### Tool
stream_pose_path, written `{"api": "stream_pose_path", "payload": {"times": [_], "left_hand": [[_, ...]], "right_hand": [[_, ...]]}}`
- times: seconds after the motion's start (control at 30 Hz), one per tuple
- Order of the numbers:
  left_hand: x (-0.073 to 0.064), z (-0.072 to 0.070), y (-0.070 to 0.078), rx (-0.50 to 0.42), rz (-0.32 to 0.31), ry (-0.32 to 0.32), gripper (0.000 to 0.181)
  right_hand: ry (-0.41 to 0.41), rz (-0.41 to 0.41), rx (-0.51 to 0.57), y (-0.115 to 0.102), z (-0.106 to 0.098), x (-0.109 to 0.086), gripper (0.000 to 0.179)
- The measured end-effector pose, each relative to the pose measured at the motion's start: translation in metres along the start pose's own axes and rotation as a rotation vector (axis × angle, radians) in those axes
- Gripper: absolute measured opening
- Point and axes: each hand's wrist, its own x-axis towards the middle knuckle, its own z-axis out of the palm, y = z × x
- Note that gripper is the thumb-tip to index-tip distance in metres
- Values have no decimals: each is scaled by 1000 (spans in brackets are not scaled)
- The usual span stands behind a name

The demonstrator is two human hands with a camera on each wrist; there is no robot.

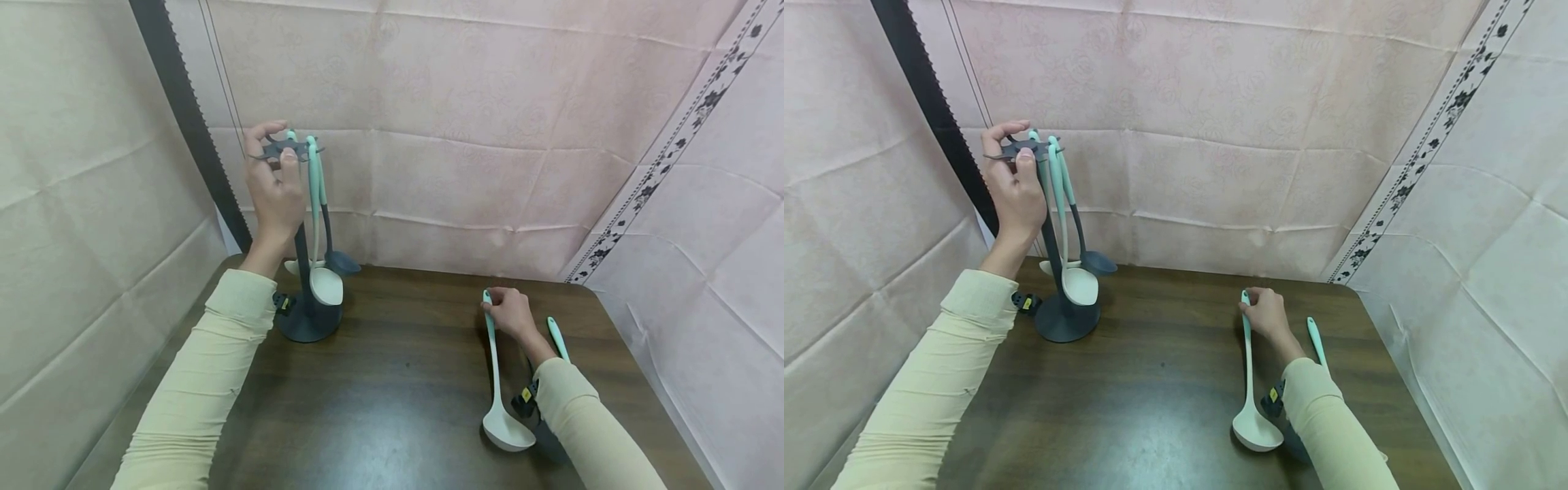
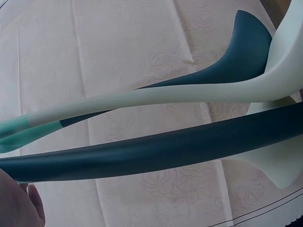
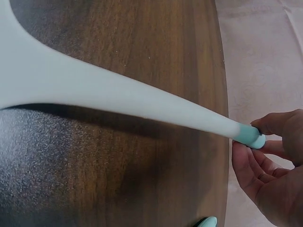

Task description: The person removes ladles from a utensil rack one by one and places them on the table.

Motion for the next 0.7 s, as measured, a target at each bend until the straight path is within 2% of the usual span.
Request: {"api": "stream_pose_path", "payload": {"times": [0.17,0.47,0.7], "left_hand": [[1,1,-1,-15,-3,0,47],[0,1,-1,-5,21,-4,44],[0,1,-3,-7,3,-1,44]], "right_hand": [[-19,10,30,1,2,-1,44],[-61,40,20,4,3,-3,45],[-76,40,17,8,5,-1,46]]}}
